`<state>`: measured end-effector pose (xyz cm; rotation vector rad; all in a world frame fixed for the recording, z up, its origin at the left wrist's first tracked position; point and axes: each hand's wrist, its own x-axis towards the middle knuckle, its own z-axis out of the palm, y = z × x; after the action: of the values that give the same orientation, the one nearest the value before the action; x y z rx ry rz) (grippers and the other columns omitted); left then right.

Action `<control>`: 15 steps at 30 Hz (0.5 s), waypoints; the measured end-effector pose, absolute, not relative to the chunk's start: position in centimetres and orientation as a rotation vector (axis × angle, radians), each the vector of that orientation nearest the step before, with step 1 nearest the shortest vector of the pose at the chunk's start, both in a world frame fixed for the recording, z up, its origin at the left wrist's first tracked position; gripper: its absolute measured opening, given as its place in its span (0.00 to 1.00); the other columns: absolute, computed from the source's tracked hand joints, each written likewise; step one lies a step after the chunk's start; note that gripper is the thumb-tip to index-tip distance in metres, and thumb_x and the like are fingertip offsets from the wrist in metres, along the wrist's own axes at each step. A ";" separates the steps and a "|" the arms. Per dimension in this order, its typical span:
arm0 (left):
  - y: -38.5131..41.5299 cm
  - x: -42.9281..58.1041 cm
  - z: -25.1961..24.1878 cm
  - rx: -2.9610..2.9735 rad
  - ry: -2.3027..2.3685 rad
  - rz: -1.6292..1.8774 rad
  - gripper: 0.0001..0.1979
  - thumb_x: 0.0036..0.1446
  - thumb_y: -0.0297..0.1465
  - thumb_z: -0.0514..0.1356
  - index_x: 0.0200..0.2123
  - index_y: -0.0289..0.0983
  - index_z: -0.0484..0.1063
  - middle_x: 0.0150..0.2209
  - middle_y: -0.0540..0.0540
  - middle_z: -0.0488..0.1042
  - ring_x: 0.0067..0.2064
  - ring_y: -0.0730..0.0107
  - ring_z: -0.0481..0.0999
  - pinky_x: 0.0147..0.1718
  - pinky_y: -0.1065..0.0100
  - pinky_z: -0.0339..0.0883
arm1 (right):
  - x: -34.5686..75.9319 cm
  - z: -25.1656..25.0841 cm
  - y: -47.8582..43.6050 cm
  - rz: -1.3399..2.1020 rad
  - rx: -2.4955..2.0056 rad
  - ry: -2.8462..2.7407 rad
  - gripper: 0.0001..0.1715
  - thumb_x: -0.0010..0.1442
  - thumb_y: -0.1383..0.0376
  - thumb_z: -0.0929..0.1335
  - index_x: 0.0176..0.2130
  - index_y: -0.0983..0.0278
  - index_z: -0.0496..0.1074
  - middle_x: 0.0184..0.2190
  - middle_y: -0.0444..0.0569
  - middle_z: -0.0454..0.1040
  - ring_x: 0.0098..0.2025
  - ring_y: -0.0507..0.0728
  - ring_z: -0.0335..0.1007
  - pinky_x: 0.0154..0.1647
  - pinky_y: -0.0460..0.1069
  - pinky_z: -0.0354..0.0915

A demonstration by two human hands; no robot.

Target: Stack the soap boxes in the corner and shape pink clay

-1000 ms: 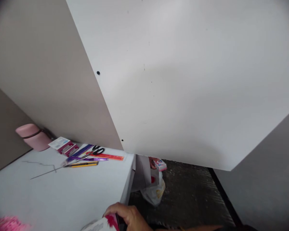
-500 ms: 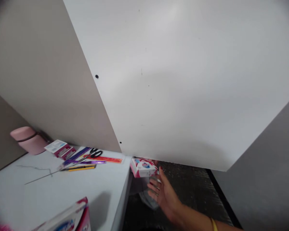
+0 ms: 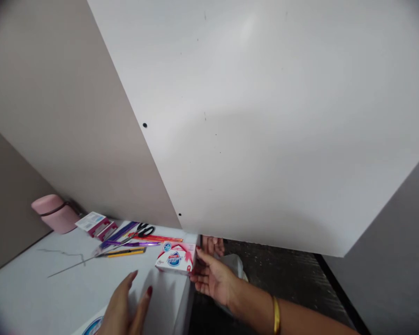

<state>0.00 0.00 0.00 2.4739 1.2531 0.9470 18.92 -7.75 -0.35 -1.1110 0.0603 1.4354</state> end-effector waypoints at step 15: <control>1.1 2.3 5.7 3.200 0.952 -0.251 0.35 0.50 0.14 0.35 0.52 0.44 0.65 0.55 0.49 0.68 0.57 0.52 0.64 0.45 0.47 0.67 | 13.0 -3.6 -10.1 1.199 -1.135 -0.665 0.33 0.36 0.43 0.73 0.31 0.64 0.62 0.27 0.42 0.66 0.28 0.48 0.62 0.29 0.43 0.56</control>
<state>2.30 1.08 5.66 3.2003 0.9522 -0.2510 13.04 -10.10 -3.57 -1.1354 -0.6654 1.1986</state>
